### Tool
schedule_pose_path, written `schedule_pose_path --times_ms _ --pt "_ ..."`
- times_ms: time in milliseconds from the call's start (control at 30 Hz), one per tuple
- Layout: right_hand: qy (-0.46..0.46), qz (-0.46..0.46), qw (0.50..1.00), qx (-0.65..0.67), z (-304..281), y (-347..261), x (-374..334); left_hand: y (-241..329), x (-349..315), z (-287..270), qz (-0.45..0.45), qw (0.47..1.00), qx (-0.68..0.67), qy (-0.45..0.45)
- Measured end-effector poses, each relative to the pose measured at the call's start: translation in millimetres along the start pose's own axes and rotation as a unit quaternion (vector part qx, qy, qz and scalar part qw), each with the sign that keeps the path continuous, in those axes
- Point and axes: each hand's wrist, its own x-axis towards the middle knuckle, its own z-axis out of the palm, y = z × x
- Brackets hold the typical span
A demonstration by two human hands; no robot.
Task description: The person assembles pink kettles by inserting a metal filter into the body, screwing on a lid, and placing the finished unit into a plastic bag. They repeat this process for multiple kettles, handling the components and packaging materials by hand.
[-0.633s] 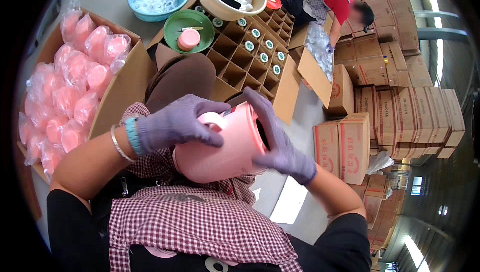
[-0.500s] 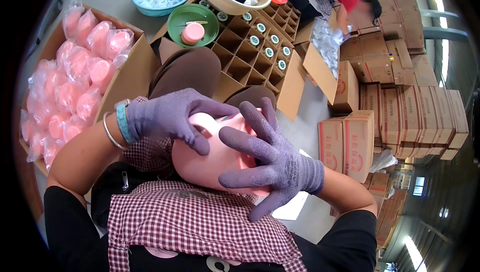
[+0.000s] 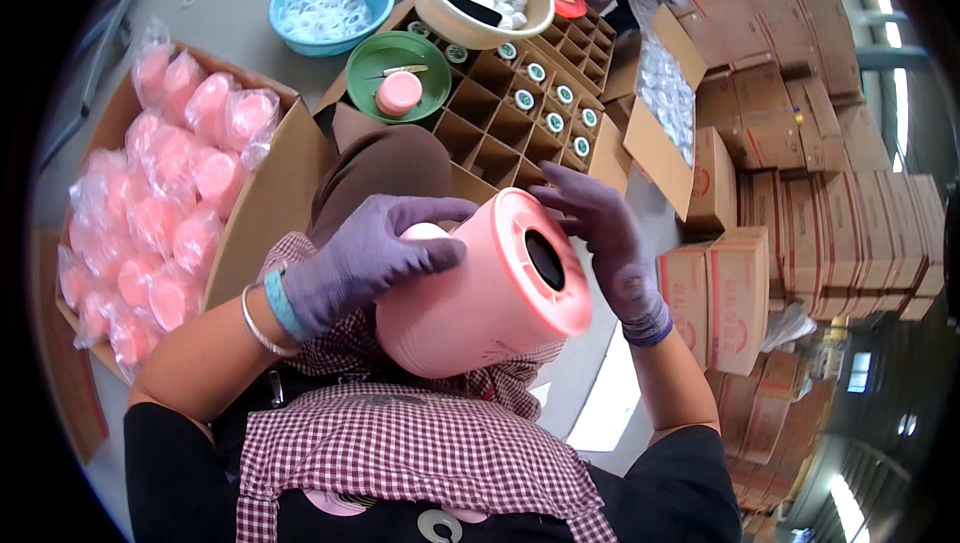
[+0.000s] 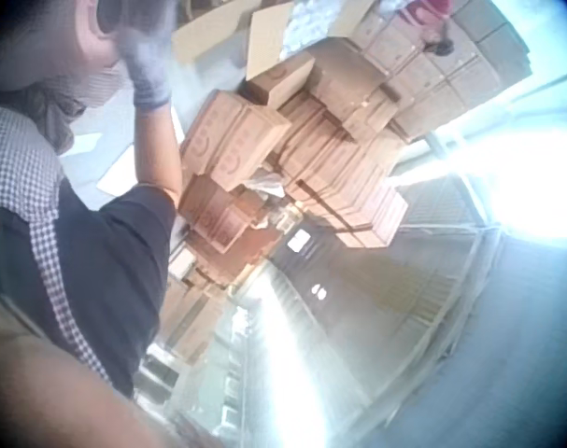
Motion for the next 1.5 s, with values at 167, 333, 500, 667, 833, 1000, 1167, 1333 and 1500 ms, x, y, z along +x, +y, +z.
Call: schedule_pose_path --times_ms 167,333,500,667,833,1000,1167,1333,1500 --pt "0.133 -0.124 0.973 -0.139 -6 54 -56 -60 72 7 0.056 0.971 0.23 0.007" --pt "0.229 -0.126 0.937 -0.233 8 64 -56 -8 106 33 0.04 0.986 0.159 0.02" --pt "-0.083 -0.317 0.895 -0.302 -20 35 -11 8 138 20 0.106 0.877 0.316 -0.346" --pt "-0.269 -0.416 0.857 -0.144 7 30 19 -2 144 37 -0.033 0.753 0.573 -0.323" --pt "-0.182 -0.33 0.921 -0.099 24 28 44 -43 195 45 0.095 0.74 0.541 -0.39" --pt "-0.142 -0.355 0.917 -0.111 25 16 62 -40 220 60 0.12 0.73 0.509 -0.44" --pt "-0.196 -0.367 0.903 -0.106 -43 53 44 3 187 18 -0.013 0.766 0.57 -0.295" --pt "-0.128 -0.462 0.874 -0.077 -21 65 43 -15 194 29 0.025 0.787 0.495 -0.368" --pt "-0.102 -0.394 0.912 -0.053 -5 58 39 -38 218 41 0.079 0.719 0.506 -0.47"
